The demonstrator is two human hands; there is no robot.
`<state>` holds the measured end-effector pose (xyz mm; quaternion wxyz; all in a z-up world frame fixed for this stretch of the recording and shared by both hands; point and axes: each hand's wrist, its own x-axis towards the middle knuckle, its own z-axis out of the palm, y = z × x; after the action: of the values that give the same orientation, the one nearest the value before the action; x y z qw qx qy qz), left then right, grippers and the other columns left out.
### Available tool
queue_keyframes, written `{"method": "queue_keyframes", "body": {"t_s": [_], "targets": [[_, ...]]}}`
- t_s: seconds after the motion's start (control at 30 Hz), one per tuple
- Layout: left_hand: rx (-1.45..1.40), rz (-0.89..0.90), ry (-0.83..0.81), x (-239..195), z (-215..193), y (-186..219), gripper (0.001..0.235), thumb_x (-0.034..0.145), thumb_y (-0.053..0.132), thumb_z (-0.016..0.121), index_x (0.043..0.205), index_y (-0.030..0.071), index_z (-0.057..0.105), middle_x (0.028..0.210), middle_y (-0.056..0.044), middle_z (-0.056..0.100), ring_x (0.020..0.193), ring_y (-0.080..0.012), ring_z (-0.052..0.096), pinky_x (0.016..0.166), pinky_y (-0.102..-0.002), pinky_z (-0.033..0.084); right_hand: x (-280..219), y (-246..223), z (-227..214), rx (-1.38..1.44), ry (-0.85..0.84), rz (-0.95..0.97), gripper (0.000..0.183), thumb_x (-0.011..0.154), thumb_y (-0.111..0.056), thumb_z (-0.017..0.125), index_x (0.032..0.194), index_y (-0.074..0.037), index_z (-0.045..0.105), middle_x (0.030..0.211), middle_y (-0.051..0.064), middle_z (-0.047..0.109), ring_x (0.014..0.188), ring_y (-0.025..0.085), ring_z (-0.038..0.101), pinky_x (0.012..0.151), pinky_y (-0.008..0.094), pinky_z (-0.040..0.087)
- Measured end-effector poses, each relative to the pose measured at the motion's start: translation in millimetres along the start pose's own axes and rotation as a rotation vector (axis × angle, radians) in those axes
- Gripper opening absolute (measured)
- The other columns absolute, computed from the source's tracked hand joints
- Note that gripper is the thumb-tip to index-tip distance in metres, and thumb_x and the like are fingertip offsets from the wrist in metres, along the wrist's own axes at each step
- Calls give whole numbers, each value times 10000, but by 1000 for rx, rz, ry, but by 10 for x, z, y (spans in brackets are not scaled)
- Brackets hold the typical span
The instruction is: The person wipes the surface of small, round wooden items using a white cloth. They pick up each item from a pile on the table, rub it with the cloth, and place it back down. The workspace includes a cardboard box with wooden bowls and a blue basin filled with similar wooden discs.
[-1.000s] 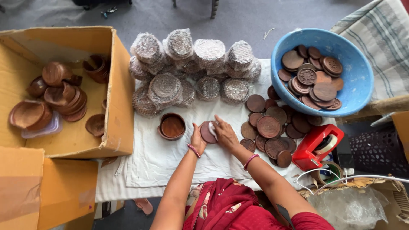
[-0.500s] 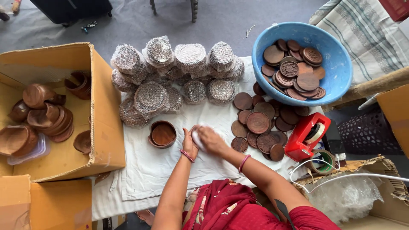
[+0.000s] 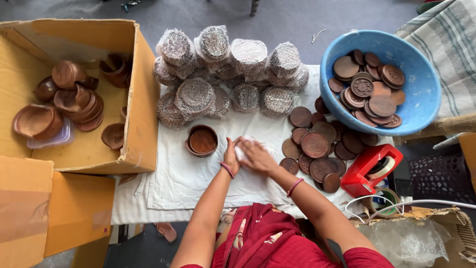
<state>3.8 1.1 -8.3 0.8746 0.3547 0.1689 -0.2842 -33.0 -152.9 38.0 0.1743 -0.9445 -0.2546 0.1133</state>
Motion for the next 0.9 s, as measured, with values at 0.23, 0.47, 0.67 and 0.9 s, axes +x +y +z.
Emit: {"method": "queue_keyframes", "body": {"t_s": [0.23,0.47,0.67,0.9], "targets": [[-114,-87,7,-73,51,55,801,996,711,303,1499,104,447,1516,-71,534,1371,-242,540,1101,-425,474,32,-105,-31,-103,81,164,796,1034,-592,363,1644,-111,188,1692,207,98,1565,325,117,1243,463,63],[-112,3,-124,-40,38,16,844,974,719,295,1532,99,428,1544,-67,513,1396,-228,511,1125,-401,444,74,-37,11,-102,171,154,680,1072,-485,298,1635,-108,245,1723,135,146,1580,275,161,1270,438,53],[-44,-21,16,-21,14,2,836,1009,704,295,1515,58,452,1498,-139,543,1372,-286,520,1131,-417,442,-177,-86,14,-65,175,-107,578,1064,-393,436,1561,-103,382,1671,125,318,1548,249,305,1278,447,148],[-110,56,-159,-20,56,-10,828,985,690,335,1517,63,438,1520,-78,533,1398,-237,511,1152,-423,437,21,-21,-216,83,324,93,511,1021,-245,531,1500,-67,512,1589,172,431,1461,330,401,1206,464,274]]}}
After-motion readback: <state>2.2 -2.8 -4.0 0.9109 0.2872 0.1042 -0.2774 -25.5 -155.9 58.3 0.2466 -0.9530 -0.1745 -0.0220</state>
